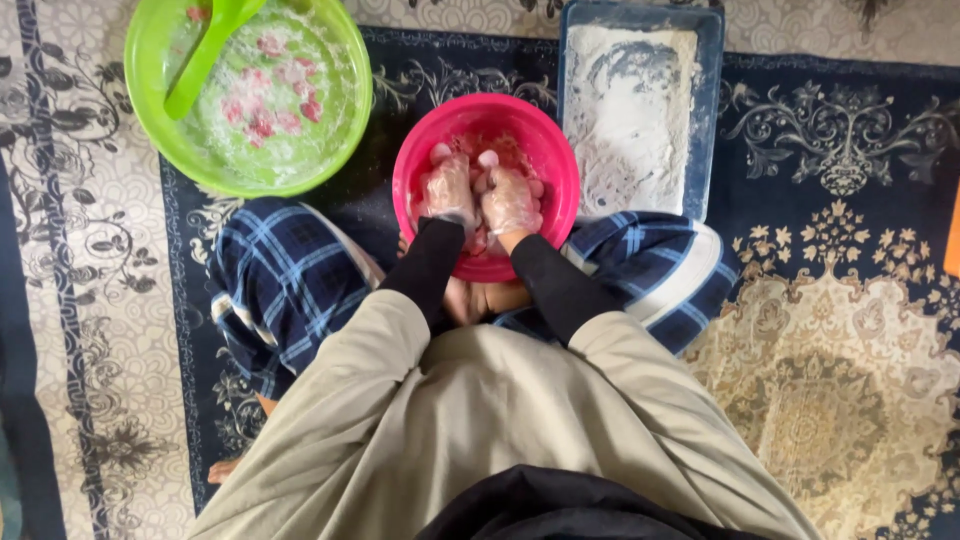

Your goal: Mixing and kneading a pink dough-like substance in a red bowl by hand while sitting on the floor.

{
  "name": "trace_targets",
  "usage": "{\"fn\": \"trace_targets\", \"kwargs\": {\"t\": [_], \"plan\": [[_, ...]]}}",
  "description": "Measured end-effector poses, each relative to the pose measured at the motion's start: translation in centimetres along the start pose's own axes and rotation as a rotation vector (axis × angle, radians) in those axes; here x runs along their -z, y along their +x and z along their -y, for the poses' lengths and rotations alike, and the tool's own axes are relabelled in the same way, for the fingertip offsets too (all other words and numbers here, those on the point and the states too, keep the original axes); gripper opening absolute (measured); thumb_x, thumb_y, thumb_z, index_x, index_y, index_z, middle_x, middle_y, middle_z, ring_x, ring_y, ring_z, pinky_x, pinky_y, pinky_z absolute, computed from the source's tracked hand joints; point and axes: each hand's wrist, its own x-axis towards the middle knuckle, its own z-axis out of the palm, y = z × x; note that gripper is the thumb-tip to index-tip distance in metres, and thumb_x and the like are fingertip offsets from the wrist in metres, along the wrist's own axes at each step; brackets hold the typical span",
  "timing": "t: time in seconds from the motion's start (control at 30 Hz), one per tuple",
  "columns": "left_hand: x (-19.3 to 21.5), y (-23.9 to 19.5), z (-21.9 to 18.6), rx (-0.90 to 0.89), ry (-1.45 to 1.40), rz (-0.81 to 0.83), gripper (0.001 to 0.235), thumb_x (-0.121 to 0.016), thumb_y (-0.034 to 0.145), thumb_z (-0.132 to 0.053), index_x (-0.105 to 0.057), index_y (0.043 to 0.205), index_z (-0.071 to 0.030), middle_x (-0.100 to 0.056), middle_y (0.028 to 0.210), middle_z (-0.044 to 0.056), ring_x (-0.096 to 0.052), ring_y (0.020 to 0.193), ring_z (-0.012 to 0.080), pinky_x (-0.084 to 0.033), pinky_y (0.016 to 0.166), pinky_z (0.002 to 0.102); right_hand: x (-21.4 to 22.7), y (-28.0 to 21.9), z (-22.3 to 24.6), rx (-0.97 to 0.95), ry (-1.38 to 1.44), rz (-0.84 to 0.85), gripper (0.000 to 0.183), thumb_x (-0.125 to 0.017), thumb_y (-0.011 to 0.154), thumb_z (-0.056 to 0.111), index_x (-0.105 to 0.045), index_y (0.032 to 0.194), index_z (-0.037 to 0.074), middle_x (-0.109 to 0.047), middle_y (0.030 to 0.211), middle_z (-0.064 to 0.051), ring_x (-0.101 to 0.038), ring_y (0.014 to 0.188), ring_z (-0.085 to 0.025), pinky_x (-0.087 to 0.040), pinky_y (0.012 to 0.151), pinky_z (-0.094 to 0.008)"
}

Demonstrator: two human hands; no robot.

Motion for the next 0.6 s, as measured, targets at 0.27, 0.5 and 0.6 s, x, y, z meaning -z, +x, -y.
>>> {"fn": "trace_targets", "kwargs": {"t": [0.27, 0.5, 0.6], "plan": [[3.3, -1.6, 0.5, -0.374, 0.323, -0.020, 0.028, -0.060, 0.084, -0.031, -0.060, 0.109, -0.019, -0.062, 0.107, 0.005, -0.061, 0.107, 0.0293, -0.053, 0.083, 0.045, 7.9, -5.3, -0.4, 0.630, -0.186, 0.035, 0.027, -0.063, 0.078, 0.023, -0.063, 0.100, 0.008, -0.064, 0.100, -0.020, -0.057, 0.103, -0.040, -0.045, 0.090, -0.053], [0.0, 0.7, 2.5, -0.415, 0.640, 0.164, 0.083, -0.063, 0.082, -0.021, -0.018, 0.152, -0.019, -0.014, 0.153, 0.027, -0.011, 0.141, 0.0451, -0.019, 0.112, 0.052, 13.5, -10.3, 1.0, 0.576, -0.624, 0.153, 0.081, -0.060, 0.083, 0.020, -0.018, 0.152, 0.013, -0.036, 0.138, -0.035, -0.039, 0.131, -0.048, -0.042, 0.101, -0.054], [2.4, -1.7, 0.9, -0.397, 0.694, 0.230, 0.078, -0.057, 0.089, -0.019, -0.012, 0.153, -0.016, -0.018, 0.153, 0.026, -0.018, 0.139, 0.0442, -0.023, 0.109, 0.055, 11.8, -9.7, -0.7, 0.774, -0.599, -0.070, 0.066, -0.056, 0.087, 0.015, -0.030, 0.145, -0.004, -0.054, 0.113, -0.041, -0.056, 0.107, -0.051, -0.051, 0.081, -0.056]]}}
